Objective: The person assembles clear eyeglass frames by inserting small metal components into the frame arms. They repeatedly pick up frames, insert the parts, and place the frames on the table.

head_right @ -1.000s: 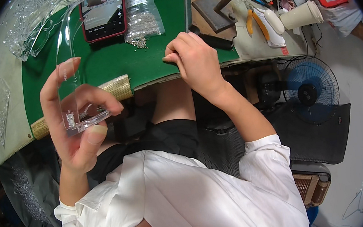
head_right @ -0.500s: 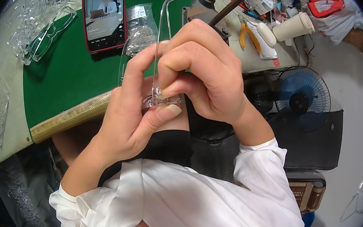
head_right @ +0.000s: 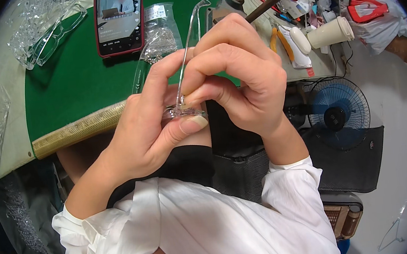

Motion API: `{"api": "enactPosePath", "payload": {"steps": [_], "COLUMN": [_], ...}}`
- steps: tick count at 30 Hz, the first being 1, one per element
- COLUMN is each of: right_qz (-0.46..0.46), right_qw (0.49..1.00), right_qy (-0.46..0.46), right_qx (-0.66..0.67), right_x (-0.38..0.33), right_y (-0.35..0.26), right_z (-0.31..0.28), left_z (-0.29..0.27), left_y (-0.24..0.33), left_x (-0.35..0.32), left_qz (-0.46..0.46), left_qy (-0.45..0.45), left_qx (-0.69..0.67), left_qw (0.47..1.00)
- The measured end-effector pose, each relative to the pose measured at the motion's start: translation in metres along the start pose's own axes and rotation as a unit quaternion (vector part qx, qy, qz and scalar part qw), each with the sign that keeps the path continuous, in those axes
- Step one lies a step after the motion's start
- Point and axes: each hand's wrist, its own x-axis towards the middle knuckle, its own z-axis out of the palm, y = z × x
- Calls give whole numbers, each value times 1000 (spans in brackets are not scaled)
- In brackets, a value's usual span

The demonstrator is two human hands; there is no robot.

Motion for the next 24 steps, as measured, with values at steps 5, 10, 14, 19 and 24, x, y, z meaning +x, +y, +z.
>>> {"api": "enactPosePath", "payload": {"steps": [5, 10, 14, 19, 24], "right_qz": [16, 37, 49, 279, 258], "right_qw": [999, 993, 982, 960, 962], "right_qy": [1, 21, 64, 8, -3], "right_qx": [41, 106, 168, 17, -94], "right_x": [-1, -5, -12, -44, -62], "right_y": [3, 6, 16, 47, 61], "right_z": [-1, 3, 4, 27, 52], "left_z": [-1, 0, -9, -23, -38], "left_y": [2, 1, 9, 16, 26], "left_x": [-1, 0, -3, -11, -19], "left_qz": [-14, -16, -16, 48, 21], "left_qy": [-5, -8, 15, 155, 236], "left_qx": [-29, -45, -68, -81, 43], "left_qw": [999, 999, 997, 983, 970]}}
